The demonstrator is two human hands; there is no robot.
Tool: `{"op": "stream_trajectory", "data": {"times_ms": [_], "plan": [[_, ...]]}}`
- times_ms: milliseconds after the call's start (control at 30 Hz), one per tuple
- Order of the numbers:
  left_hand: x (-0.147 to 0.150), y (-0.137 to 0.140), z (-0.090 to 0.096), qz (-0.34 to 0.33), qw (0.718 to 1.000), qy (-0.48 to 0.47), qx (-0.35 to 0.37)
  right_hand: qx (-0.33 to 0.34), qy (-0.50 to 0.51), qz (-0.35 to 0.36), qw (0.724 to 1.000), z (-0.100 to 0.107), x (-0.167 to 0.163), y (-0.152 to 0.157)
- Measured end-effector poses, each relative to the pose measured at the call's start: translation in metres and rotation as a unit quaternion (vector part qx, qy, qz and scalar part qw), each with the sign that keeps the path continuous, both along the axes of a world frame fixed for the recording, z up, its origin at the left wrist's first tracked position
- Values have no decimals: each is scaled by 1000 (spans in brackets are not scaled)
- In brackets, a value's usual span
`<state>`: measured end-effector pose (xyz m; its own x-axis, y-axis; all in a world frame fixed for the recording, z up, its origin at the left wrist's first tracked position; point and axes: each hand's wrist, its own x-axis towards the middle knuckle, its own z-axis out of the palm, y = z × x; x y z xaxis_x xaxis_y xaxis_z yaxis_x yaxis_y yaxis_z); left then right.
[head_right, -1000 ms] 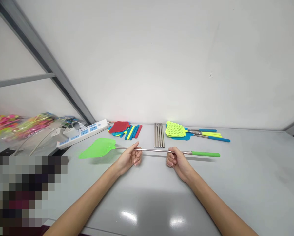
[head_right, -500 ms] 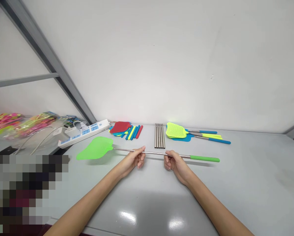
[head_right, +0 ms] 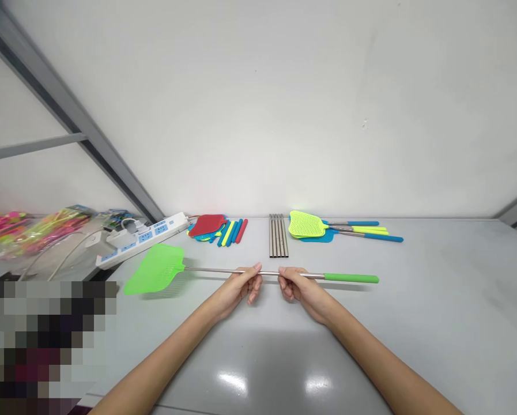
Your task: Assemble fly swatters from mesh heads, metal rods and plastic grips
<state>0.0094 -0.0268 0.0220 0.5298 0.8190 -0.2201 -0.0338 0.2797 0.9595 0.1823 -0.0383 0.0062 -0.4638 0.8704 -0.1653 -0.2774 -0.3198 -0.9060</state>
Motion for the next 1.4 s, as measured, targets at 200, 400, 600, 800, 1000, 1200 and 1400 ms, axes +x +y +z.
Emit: {"op": "stream_trajectory", "data": {"times_ms": [200,400,600,800,1000,1200,1400], "plan": [[2,-2,0,-15,1000,-2,-4,4,4,8,1000,1,-5,-3],[2,-2,-1,-11,1000,-1,8,-30,57,37,997,0,-12,-9],[5,-4,-2,-21,999,18,30,-23,71,47,996,-2,-17,-11],[5,-1,-3,-44,999,1,2,-21,83,48,995,-5,-18,-11],[6,2,-4,-54,998,-19,-27,-41,86,32,995,-3,-19,-11],[7,2,-5,-53,998,-18,-34,-60,95,26,993,-4,-19,-9],[6,-1,1,-59,997,-8,-47,-70,86,21,994,-2,-19,-10]]}}
